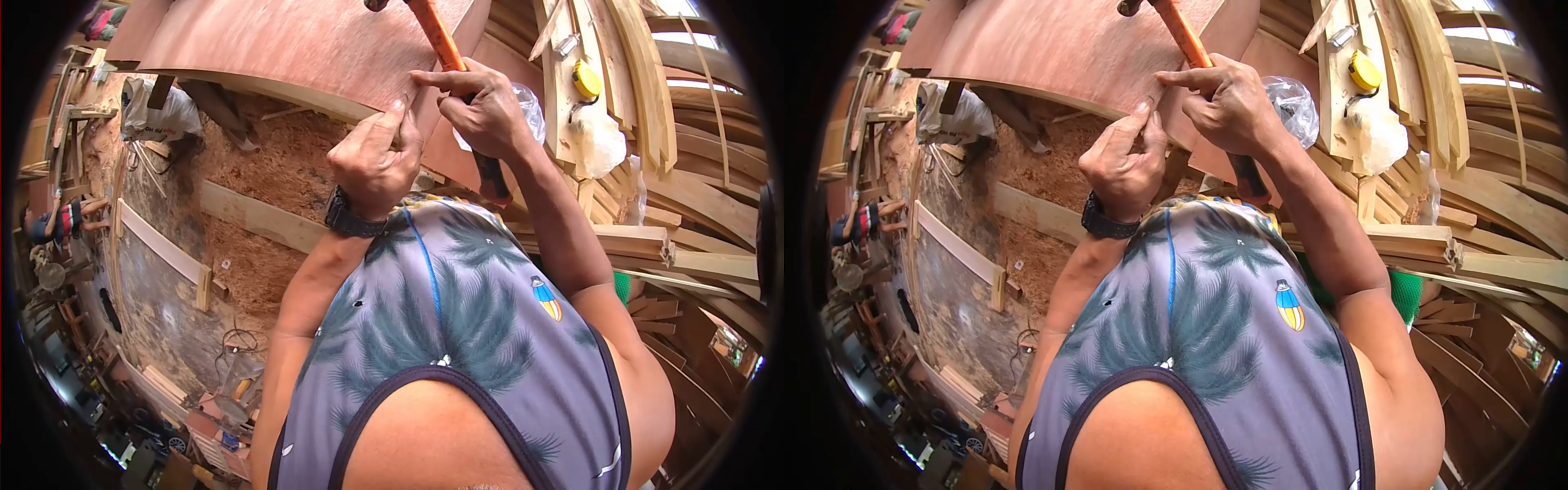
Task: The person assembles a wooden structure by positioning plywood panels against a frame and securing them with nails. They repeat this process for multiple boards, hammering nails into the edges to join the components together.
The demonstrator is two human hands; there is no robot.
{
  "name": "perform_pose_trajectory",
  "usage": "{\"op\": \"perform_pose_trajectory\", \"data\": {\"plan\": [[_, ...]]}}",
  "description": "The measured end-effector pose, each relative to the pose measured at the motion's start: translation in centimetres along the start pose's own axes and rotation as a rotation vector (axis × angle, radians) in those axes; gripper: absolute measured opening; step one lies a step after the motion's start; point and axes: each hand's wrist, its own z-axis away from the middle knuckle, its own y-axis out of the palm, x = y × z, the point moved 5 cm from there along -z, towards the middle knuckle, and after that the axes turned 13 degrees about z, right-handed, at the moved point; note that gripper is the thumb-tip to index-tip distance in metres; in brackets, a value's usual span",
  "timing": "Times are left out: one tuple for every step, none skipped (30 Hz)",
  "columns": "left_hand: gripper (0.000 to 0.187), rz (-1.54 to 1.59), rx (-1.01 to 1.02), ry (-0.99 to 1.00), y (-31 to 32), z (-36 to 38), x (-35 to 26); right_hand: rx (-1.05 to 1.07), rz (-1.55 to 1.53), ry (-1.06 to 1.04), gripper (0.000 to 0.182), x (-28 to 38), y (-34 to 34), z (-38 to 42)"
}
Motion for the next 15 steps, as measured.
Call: {"op": "perform_pose_trajectory", "data": {"plan": [[0.023, -0.001, -0.009, -0.005, 0.1, 0.0, 0.1, -0.024, 0.01, -0.009, 0.043, 0.0, -0.1, -0.1], [0.024, -0.019, -0.019, 0.032, 0.2, 0.0, 0.0, -0.046, 0.02, -0.017, 0.042, 0.0, -0.1, -0.1], [0.024, -0.039, -0.03, 0.069, 0.2, 0.1, -0.2, -0.037, 0.023, -0.024, 0.042, 0.0, -0.1, -0.1], [0.024, -0.045, -0.041, 0.064, 0.1, 0.1, -0.2, -0.032, 0.004, -0.006, 0.042, 0.0, -0.1, 0.0], [0.024, -0.058, -0.024, 0.071, 0.1, 0.1, -0.4, -0.028, -0.016, 0.011, 0.042, 0.0, -0.2, -0.1], [0.025, -0.07, -0.006, 0.078, 0.1, 0.1, -0.5, -0.018, -0.012, 0.002, 0.042, 0.1, -0.1, -0.1], [0.025, -0.076, -0.016, 0.071, -0.1, 0.1, -0.5, -0.019, -0.022, 0.015, 0.042, 0.0, -0.1, 0.0], [0.022, -0.049, 0.002, 0.066, -0.2, 0.2, -0.4, -0.02, -0.031, 0.028, 0.042, 0.0, -0.1, 0.0], [0.019, -0.022, 0.021, 0.061, -0.3, 0.3, -0.4, -0.01, -0.027, 0.02, 0.042, 0.2, -0.2, 0.0], [0.019, -0.026, 0.01, 0.056, -0.7, 0.4, -0.3, -0.005, 0.003, 0.031, 0.042, 0.4, -0.3, 0.0], [0.016, 0.079, -0.043, -0.04, -1.2, 0.6, 0.2, -0.001, 0.033, 0.039, 0.042, 0.5, -0.5, -0.1], [0.013, 0.185, -0.097, -0.135, -1.7, 0.8, 0.6, 0.007, 0.038, 0.029, 0.042, 0.6, -0.5, -0.2], [0.011, 0.332, -0.171, -0.487, -2.0, 1.9, 1.3, 0.009, 0.037, 0.028, 0.043, 0.6, -0.5, -0.1], [0.017, 0.562, -0.228, -0.829, -1.7, 2.9, 2.6, 0.013, 0.035, 0.028, 0.043, 0.7, -0.5, -0.1], [0.02, 0.765, -0.214, -1.095, -1.4, 3.3, 3.3, 0.019, 0.039, 0.021, 0.043, 0.7, -0.5, -0.1]]}}
